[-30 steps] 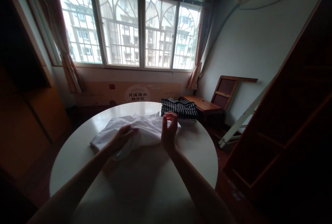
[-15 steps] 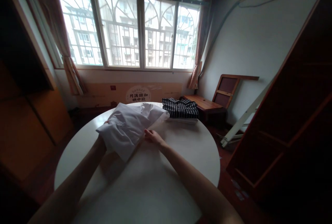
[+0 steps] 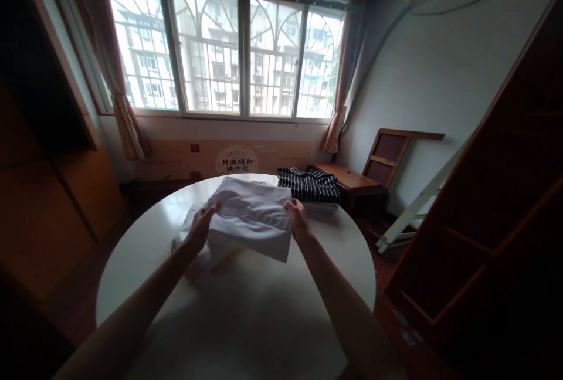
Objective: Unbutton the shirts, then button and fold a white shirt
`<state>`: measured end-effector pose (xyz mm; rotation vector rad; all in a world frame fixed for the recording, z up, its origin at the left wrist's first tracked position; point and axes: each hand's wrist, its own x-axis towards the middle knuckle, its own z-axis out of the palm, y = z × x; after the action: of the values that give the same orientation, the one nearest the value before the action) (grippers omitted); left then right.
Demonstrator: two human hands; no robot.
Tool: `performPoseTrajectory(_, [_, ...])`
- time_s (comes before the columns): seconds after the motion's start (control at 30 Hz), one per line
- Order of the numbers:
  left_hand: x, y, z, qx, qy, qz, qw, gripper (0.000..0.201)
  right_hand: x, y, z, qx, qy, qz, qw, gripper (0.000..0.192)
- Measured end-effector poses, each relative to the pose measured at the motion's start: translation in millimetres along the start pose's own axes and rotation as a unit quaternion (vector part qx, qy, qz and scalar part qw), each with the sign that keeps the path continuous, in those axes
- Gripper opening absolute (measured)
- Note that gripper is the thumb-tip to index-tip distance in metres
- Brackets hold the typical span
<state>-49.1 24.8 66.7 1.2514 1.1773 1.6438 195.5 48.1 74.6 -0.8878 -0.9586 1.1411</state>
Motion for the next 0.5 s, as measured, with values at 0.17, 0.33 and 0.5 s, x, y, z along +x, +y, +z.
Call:
performPoseTrajectory(0.17, [-9, -19, 11.2, 0.175, -0.104, -0.009, 0.979, 0.039, 15, 7, -29, -0.315, 0.053, 0.015, 0.947, 0.016])
performPoseTrajectory(0.33, [-17, -28, 15.1, 0.209, -0.097, -0.008, 0.973, 0.037, 0, 12, -10, -0.506, 0.097, -0.293, 0.805, 0.022])
performPoseTrajectory(0.5, [-19, -33, 21.9, 0.213, -0.092, 0.012, 0.973, 0.034, -38, 13, 33, -0.455, -0.168, -0.472, 0.736, 0.023])
